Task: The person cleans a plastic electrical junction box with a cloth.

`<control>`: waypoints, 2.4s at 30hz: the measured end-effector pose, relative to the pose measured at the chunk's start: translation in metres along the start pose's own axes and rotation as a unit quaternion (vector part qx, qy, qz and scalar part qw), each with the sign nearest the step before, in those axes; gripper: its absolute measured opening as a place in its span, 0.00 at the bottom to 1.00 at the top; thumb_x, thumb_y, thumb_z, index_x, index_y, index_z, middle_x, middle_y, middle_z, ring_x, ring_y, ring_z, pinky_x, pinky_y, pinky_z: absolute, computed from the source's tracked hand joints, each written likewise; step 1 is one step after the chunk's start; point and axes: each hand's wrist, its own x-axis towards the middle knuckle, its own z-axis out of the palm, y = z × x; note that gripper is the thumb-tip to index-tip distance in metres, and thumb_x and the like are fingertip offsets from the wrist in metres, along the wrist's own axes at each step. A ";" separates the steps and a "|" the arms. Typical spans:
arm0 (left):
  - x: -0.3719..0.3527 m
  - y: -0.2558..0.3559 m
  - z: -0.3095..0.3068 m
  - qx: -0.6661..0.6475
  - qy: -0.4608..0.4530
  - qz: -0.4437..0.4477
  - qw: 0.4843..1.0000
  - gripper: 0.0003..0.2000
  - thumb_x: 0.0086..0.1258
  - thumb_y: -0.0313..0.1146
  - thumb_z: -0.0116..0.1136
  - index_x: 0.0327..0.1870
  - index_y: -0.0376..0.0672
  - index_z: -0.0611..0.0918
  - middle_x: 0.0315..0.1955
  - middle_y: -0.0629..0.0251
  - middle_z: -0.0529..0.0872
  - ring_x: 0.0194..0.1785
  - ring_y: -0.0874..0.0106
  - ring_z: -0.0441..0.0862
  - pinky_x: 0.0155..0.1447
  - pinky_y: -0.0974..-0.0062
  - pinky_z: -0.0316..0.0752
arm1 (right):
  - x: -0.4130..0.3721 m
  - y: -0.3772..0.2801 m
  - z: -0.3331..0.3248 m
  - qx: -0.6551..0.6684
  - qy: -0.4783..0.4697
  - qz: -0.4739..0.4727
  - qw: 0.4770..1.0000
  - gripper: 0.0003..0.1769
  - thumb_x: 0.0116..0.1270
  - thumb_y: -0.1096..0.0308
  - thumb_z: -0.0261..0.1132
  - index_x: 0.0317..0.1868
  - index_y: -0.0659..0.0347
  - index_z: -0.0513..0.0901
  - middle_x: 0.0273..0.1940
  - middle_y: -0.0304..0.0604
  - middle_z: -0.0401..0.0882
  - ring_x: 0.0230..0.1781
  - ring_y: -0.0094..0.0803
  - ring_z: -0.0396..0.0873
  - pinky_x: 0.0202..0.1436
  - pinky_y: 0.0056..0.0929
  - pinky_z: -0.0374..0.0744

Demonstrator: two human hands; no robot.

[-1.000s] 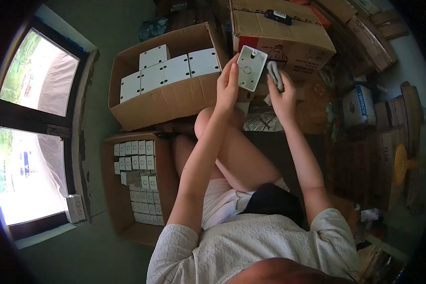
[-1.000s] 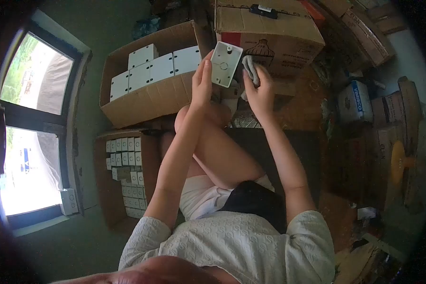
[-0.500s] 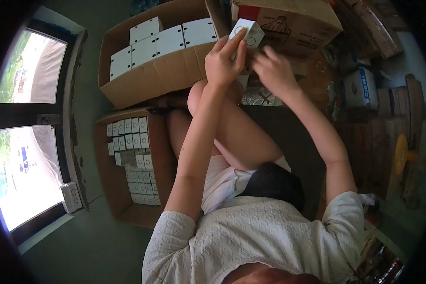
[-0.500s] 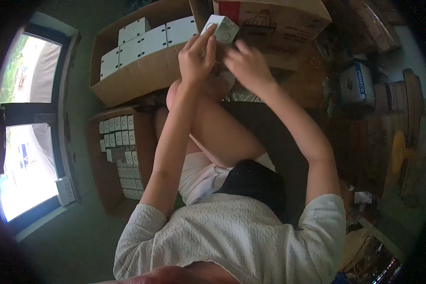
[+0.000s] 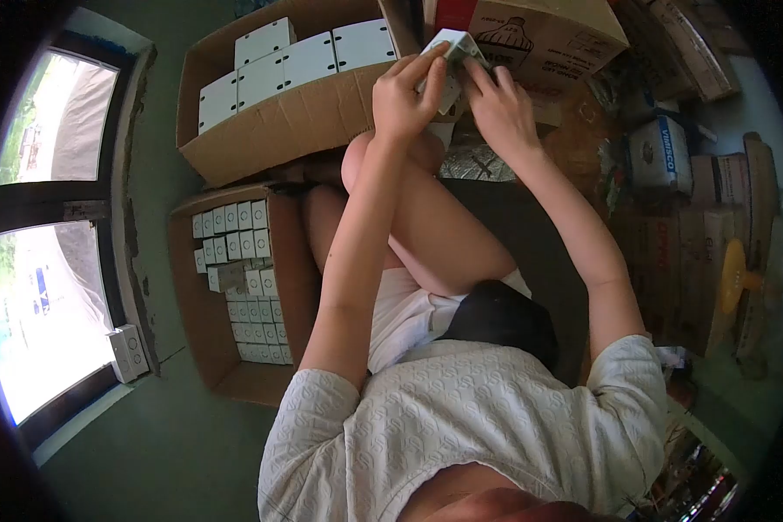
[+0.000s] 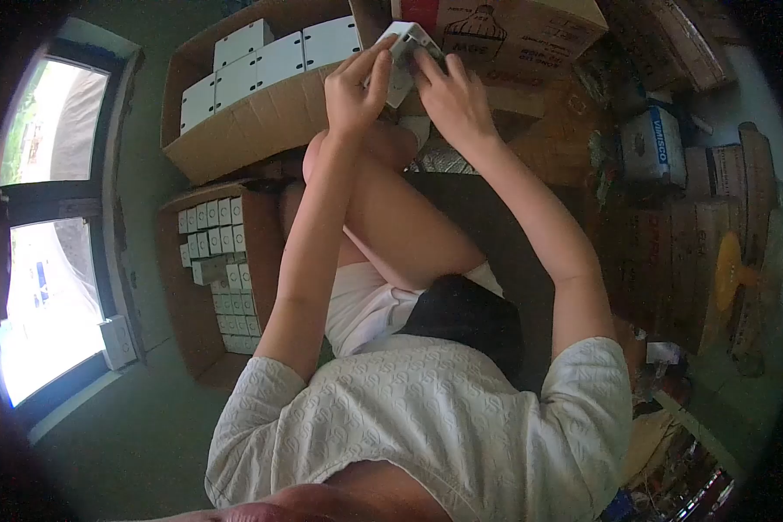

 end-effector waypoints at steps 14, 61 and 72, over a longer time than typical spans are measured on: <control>-0.007 0.004 0.003 0.052 -0.153 -0.121 0.979 0.20 0.78 0.45 0.43 0.39 0.53 0.91 0.19 0.56 0.84 0.26 0.53 0.84 0.35 0.61 0.79 | -0.007 -0.022 -0.020 0.272 -0.209 0.163 0.925 0.13 0.59 0.67 0.65 0.37 0.70 0.84 0.47 0.58 0.79 0.45 0.57 0.80 0.49 0.51 0.80; -0.009 0.013 0.015 -0.067 -0.044 -0.060 0.995 0.23 0.83 0.42 0.35 0.46 0.41 0.87 0.17 0.57 0.80 0.25 0.65 0.84 0.36 0.65 0.77 | 0.011 -0.012 -0.004 0.273 0.076 0.161 0.945 0.17 0.51 0.78 0.66 0.44 0.55 0.85 0.42 0.41 0.83 0.44 0.46 0.82 0.45 0.44 0.82; -0.006 0.012 0.014 -0.050 -0.021 -0.051 0.997 0.19 0.80 0.36 0.41 0.47 0.38 0.87 0.24 0.54 0.84 0.26 0.62 0.82 0.36 0.67 0.76 | 0.043 0.016 -0.008 0.174 0.148 0.262 0.938 0.29 0.55 0.75 0.71 0.56 0.55 0.69 0.53 0.53 0.76 0.48 0.57 0.79 0.44 0.49 0.79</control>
